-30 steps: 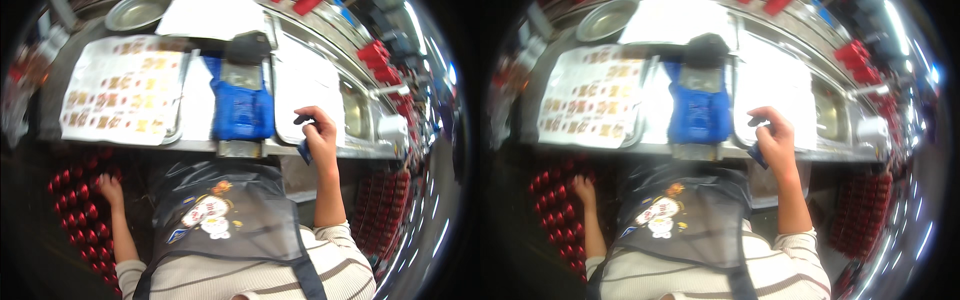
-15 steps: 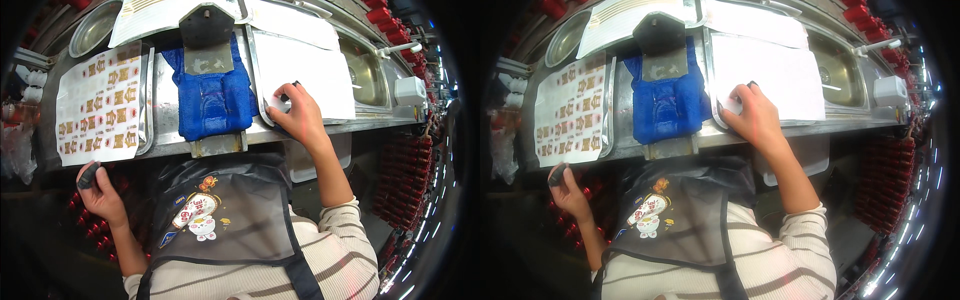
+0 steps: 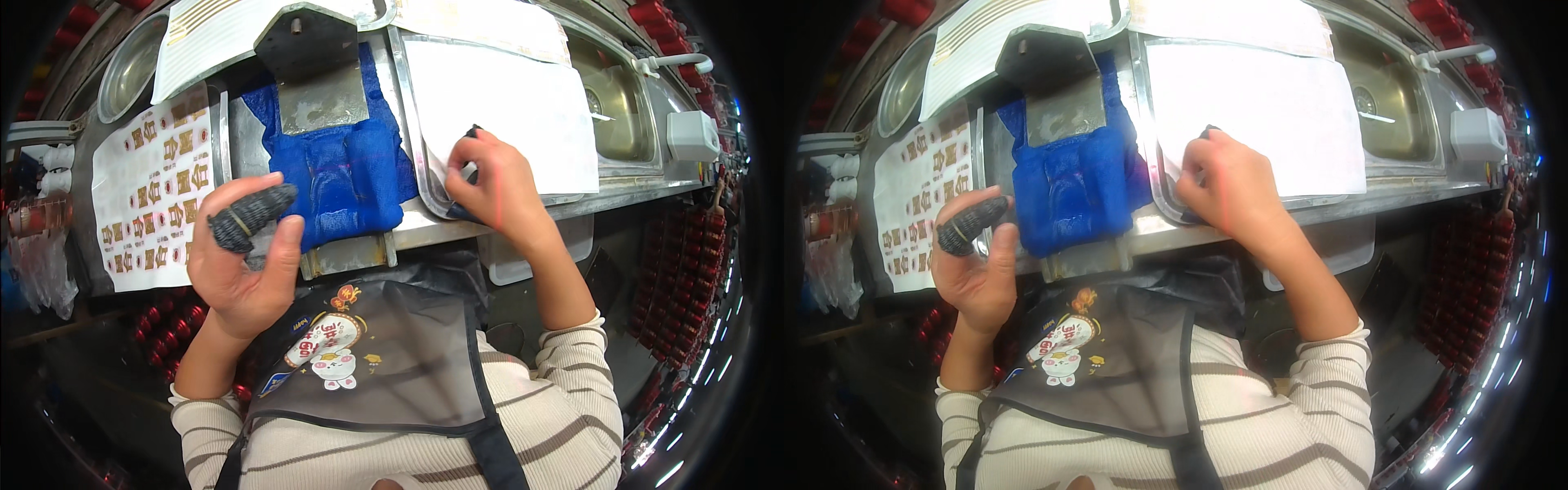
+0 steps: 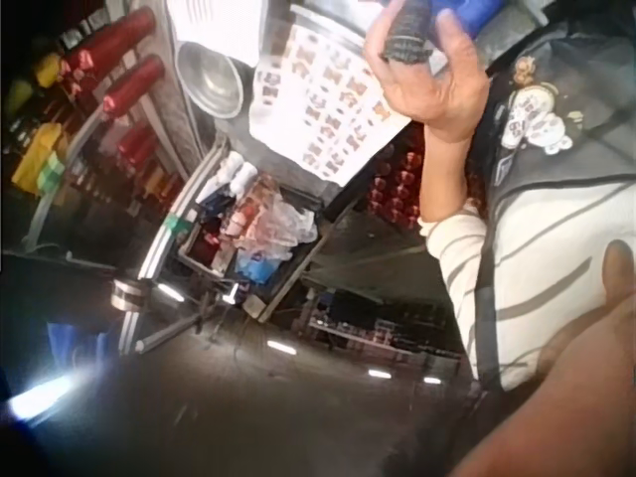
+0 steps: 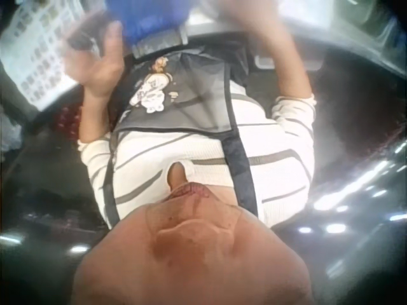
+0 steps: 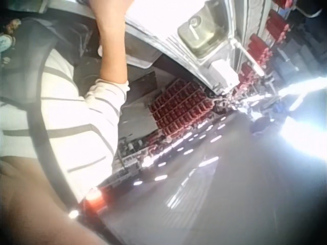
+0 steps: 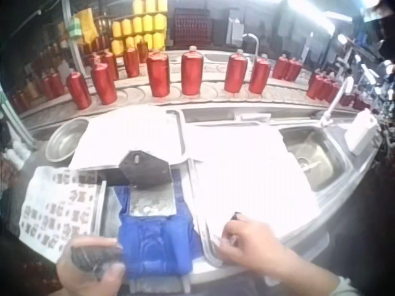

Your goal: The person applies gold stickers to red cylindrical bottles. They peel each sticker from a sheet, align it on the bottle, and smooth it with a blue cloth. The person repeats this process for multiple bottles, placing finished ones aside.

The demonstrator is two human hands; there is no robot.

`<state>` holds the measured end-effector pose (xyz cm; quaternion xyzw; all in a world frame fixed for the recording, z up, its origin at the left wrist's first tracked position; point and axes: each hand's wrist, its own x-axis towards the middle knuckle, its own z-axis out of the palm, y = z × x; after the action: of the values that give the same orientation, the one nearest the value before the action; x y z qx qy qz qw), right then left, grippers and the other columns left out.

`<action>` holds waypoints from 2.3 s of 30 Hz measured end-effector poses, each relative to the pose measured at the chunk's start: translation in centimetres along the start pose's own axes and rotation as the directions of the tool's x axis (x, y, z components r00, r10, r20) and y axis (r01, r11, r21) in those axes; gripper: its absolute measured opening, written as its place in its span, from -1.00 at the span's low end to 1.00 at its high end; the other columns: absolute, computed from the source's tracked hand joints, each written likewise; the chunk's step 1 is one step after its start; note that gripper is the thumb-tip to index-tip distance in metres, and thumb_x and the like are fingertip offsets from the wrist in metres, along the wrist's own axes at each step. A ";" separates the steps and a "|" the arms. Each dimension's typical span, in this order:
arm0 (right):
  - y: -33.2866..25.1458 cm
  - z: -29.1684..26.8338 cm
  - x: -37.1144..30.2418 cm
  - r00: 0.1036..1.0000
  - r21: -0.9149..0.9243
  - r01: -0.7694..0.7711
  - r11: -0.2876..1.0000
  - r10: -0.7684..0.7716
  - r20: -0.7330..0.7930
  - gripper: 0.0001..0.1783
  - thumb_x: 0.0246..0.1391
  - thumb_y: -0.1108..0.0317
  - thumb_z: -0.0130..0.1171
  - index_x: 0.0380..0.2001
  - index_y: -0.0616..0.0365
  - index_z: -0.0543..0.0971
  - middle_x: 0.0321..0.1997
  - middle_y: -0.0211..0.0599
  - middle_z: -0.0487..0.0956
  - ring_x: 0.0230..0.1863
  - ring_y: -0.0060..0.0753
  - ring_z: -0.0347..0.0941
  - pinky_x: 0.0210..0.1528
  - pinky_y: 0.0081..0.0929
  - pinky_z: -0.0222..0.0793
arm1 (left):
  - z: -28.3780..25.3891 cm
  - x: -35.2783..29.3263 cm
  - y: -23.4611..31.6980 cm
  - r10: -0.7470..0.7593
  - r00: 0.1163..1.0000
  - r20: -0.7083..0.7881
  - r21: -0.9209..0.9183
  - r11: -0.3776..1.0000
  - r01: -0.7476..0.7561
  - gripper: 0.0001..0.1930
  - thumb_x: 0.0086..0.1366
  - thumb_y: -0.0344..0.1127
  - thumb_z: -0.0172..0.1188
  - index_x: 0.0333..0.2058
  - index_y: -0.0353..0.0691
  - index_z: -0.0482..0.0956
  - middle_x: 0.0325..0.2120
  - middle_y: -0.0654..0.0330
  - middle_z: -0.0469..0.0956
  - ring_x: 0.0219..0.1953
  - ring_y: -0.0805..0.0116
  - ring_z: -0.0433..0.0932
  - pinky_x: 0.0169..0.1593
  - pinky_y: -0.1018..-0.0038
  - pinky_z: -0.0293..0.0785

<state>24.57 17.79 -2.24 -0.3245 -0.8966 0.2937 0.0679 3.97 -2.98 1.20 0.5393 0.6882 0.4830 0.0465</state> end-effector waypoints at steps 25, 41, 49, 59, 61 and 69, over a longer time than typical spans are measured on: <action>6.4 -23.9 -2.6 0.533 -0.583 -0.261 0.770 -0.389 -0.752 -0.79 0.32 0.33 0.06 -0.07 0.08 0.60 -0.14 -0.18 0.66 -0.16 -0.24 0.62 -0.09 -0.42 0.49 | -0.4 1.2 -1.2 -0.039 0.999 0.030 -0.019 0.999 0.039 -0.75 0.20 -0.57 0.25 -0.12 -0.41 0.56 -0.17 0.03 0.59 -0.19 0.26 0.61 -0.05 0.43 0.51; 24.8 -11.7 -22.0 0.037 0.160 -0.897 0.412 0.431 -0.902 -0.70 0.27 0.15 -0.07 -0.14 0.00 0.59 -0.12 -0.01 0.64 -0.06 0.17 0.55 -0.04 -0.06 0.45 | 1.3 0.1 -2.9 -0.038 0.997 0.068 -0.085 0.995 0.043 -0.75 0.33 -0.56 0.15 -0.02 -0.39 0.53 -0.10 0.11 0.55 -0.13 0.43 0.57 0.03 0.51 0.45; 41.9 7.9 -24.9 0.209 0.377 -0.790 0.483 0.791 -0.575 -0.49 0.15 0.17 0.23 0.11 0.22 0.55 0.06 0.03 0.60 0.12 -0.11 0.53 0.18 -0.35 0.36 | -0.5 -1.4 -3.7 -0.151 0.988 0.029 -0.041 0.988 0.152 -0.77 0.32 -0.56 0.15 -0.05 -0.35 0.55 -0.20 0.18 0.57 -0.16 0.45 0.55 0.02 0.52 0.42; 28.6 -6.1 -17.2 0.128 0.480 -0.290 0.828 0.531 -0.838 -0.71 0.17 0.23 0.24 -0.20 0.25 0.70 -0.20 -0.26 0.70 -0.17 -0.44 0.56 -0.03 -0.48 0.43 | -3.7 -0.4 -5.1 -0.265 0.961 -0.082 -0.022 0.964 0.264 -0.74 0.37 -0.52 0.13 0.01 -0.36 0.54 -0.16 0.17 0.62 -0.13 0.48 0.58 0.00 0.54 0.48; 22.6 -7.5 -15.5 0.182 0.633 -0.127 0.764 0.645 -0.742 -0.75 0.22 0.27 0.19 -0.17 0.20 0.68 -0.24 -0.38 0.66 -0.37 -0.59 0.49 -0.30 -0.60 0.42 | -5.5 1.1 -6.1 -0.144 0.987 -0.077 0.073 0.986 0.150 -0.72 0.34 -0.55 0.15 0.02 -0.37 0.54 -0.09 0.15 0.60 -0.07 0.45 0.57 0.07 0.50 0.47; 4.1 -6.7 -0.2 0.800 0.948 0.159 0.276 0.526 -0.288 -0.66 0.35 0.13 0.01 -0.19 0.20 0.58 -0.43 -0.35 0.47 -0.74 -0.66 0.23 -0.67 -0.67 0.10 | -10.9 13.8 -12.0 -0.055 0.892 -0.448 0.121 0.985 0.122 -0.87 0.23 -0.41 0.28 -0.32 -0.37 0.59 -0.41 0.11 0.63 -0.43 0.39 0.58 -0.27 0.46 0.49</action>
<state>29.10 23.44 0.92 -0.3975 -0.4341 0.6602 0.4665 -16.45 1.75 4.71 0.3851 0.7379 0.5391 -0.1288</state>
